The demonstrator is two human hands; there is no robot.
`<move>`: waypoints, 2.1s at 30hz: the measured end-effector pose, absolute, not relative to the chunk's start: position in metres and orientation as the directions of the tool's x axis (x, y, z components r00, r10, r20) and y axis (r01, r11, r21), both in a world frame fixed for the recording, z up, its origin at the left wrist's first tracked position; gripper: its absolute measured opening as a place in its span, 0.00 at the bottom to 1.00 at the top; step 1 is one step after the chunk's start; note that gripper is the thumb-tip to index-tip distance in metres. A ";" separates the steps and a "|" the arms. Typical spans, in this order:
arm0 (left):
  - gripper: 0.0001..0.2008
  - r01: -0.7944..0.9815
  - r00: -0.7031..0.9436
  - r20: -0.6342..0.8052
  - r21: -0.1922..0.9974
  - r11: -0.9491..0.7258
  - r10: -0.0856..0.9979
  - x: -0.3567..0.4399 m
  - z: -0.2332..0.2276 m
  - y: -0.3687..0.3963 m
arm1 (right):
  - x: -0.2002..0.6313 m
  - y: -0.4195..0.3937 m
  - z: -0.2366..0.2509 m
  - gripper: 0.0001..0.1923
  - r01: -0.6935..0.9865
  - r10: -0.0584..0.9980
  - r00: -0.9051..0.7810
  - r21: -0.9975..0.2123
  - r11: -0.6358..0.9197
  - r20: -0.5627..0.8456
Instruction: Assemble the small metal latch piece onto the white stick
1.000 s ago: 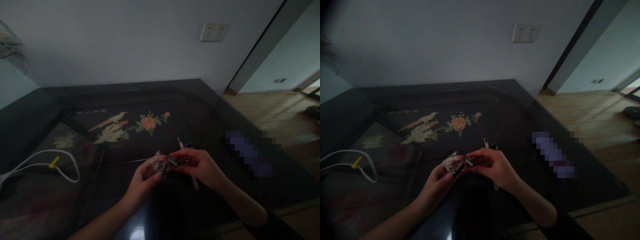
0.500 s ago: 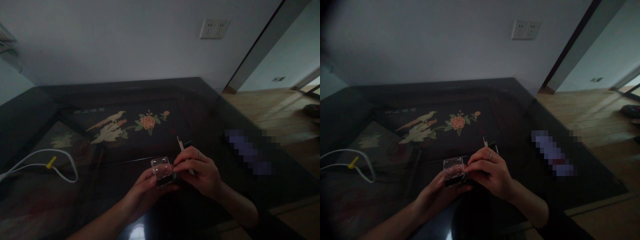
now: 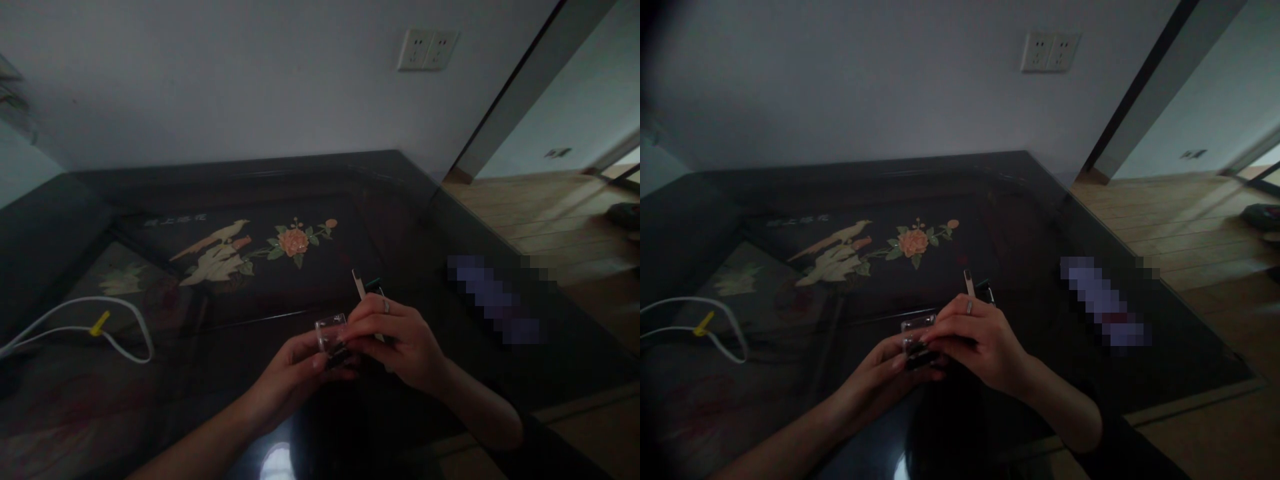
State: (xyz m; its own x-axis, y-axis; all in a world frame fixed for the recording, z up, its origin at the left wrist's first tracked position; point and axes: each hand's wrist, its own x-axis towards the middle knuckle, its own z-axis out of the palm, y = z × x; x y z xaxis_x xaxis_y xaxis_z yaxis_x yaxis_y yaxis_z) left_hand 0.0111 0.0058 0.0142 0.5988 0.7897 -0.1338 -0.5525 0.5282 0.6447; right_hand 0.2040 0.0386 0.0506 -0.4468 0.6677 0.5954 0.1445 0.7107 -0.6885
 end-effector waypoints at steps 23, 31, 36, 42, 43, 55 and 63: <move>0.18 -0.457 0.514 -0.126 0.797 0.395 0.849 0.014 0.011 0.007 | 0.207 0.039 0.053 0.05 0.346 0.795 -0.439 -0.738 0.580 0.419; 0.17 -0.334 0.526 -0.083 0.895 0.295 0.847 0.010 0.004 0.006 | 0.206 0.038 0.048 0.07 0.390 0.743 -0.426 -0.637 0.665 0.515; 0.17 -0.368 0.535 -0.064 0.880 0.301 0.842 0.012 0.005 0.006 | 0.202 0.036 0.047 0.04 0.371 0.790 -0.360 -0.700 0.610 0.497; 0.18 -0.319 0.541 -0.079 0.902 0.291 0.837 0.011 0.010 0.005 | 0.198 0.036 0.046 0.12 0.378 0.899 -0.253 -0.819 0.431 0.357; 0.19 -0.292 0.538 -0.085 0.915 0.280 0.839 0.010 0.010 0.005 | 0.198 0.036 0.046 0.14 0.374 0.911 -0.235 -0.834 0.406 0.339; 0.20 -0.053 0.502 -0.039 0.996 0.076 0.864 0.006 0.020 0.007 | 0.200 0.039 0.044 0.13 0.305 0.896 -0.345 -0.869 0.388 0.279; 0.21 -0.198 0.523 -0.123 0.945 0.261 0.843 0.010 0.008 0.005 | 0.200 0.042 0.046 0.11 0.249 0.896 -0.388 -0.911 0.329 0.217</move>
